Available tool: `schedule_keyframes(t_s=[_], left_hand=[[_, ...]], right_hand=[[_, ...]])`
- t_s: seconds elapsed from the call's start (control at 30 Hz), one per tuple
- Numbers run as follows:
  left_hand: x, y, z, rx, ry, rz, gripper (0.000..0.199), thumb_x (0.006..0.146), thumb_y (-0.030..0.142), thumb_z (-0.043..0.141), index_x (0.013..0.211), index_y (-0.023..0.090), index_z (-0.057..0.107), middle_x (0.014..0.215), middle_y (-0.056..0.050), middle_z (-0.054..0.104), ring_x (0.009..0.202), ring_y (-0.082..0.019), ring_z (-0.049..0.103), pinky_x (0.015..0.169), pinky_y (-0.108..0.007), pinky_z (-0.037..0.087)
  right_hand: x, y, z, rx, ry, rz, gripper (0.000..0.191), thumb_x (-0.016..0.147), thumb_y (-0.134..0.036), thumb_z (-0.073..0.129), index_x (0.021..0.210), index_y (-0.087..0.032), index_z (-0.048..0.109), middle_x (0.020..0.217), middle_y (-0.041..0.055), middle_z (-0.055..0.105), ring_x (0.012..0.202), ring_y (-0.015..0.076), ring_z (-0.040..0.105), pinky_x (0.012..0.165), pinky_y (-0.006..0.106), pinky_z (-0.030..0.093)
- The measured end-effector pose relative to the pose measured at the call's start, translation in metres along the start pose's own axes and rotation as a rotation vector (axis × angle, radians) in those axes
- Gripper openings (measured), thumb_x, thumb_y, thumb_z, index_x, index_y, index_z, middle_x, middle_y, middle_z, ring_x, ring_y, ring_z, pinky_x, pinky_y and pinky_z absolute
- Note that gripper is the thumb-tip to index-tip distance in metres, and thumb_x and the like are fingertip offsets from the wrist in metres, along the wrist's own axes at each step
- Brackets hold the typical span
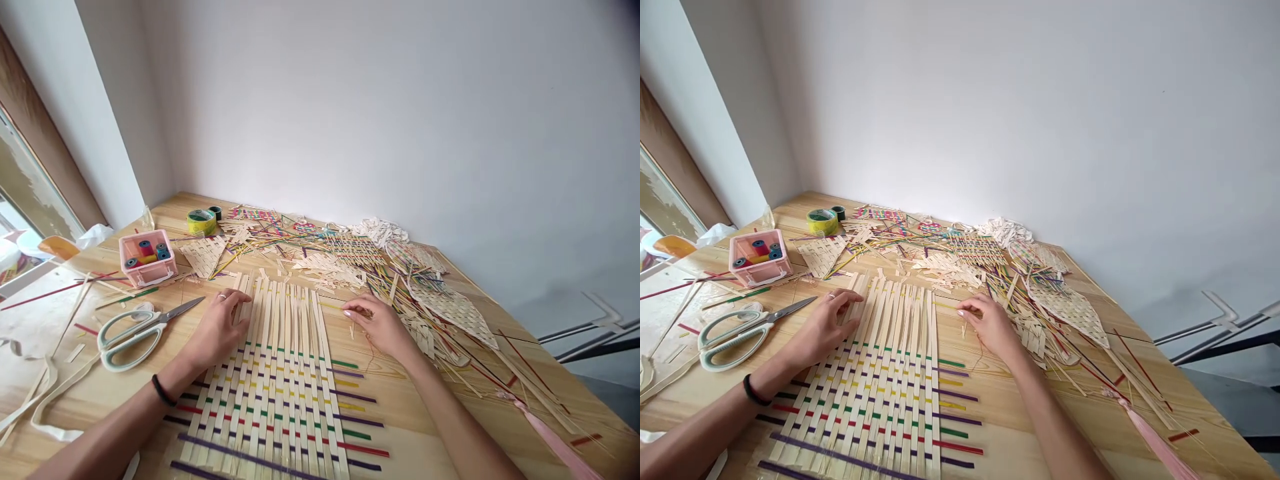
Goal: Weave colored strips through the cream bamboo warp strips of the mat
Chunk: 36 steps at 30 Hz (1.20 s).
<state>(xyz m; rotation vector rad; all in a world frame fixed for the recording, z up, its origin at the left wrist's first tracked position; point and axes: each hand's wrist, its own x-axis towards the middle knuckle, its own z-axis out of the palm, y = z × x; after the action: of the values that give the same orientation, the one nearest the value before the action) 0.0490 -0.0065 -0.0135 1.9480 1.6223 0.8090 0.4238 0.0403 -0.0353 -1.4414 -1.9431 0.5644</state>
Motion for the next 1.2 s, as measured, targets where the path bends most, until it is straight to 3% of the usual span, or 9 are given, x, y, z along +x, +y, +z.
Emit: schedule_keyframes(t_s=[0.23, 0.63, 1.2], left_hand=[[0.0, -0.008, 0.004, 0.002, 0.006, 0.038, 0.04, 0.088, 0.024, 0.062, 0.128, 0.022, 0.067, 0.137, -0.007, 0.065, 0.133, -0.024, 0.055, 0.115, -0.035, 0.043], [0.0, -0.006, 0.002, 0.068, 0.014, 0.084, 0.033, 0.089, 0.019, 0.061, 0.122, 0.022, 0.066, 0.133, -0.007, 0.064, 0.129, -0.024, 0.056, 0.113, -0.039, 0.045], [-0.001, -0.001, -0.001, 0.021, -0.015, 0.06, 0.041, 0.093, 0.025, 0.057, 0.133, 0.023, 0.061, 0.14, -0.008, 0.059, 0.13, -0.024, 0.055, 0.11, -0.037, 0.046]], right_hand=[[-0.001, 0.0, 0.005, -0.028, 0.072, -0.049, 0.024, 0.091, -0.042, 0.062, 0.094, -0.024, 0.078, 0.092, 0.0076, 0.069, 0.087, 0.0254, 0.066, 0.082, 0.041, 0.052], [-0.003, 0.002, 0.008, -0.12, 0.153, -0.065, 0.019, 0.093, -0.037, 0.062, 0.086, -0.024, 0.074, 0.091, 0.0078, 0.069, 0.086, 0.0266, 0.066, 0.081, 0.042, 0.053], [-0.004, -0.007, 0.019, -0.126, 0.157, -0.128, 0.019, 0.096, -0.033, 0.059, 0.083, -0.023, 0.069, 0.088, 0.0073, 0.067, 0.085, 0.0262, 0.064, 0.08, 0.041, 0.053]])
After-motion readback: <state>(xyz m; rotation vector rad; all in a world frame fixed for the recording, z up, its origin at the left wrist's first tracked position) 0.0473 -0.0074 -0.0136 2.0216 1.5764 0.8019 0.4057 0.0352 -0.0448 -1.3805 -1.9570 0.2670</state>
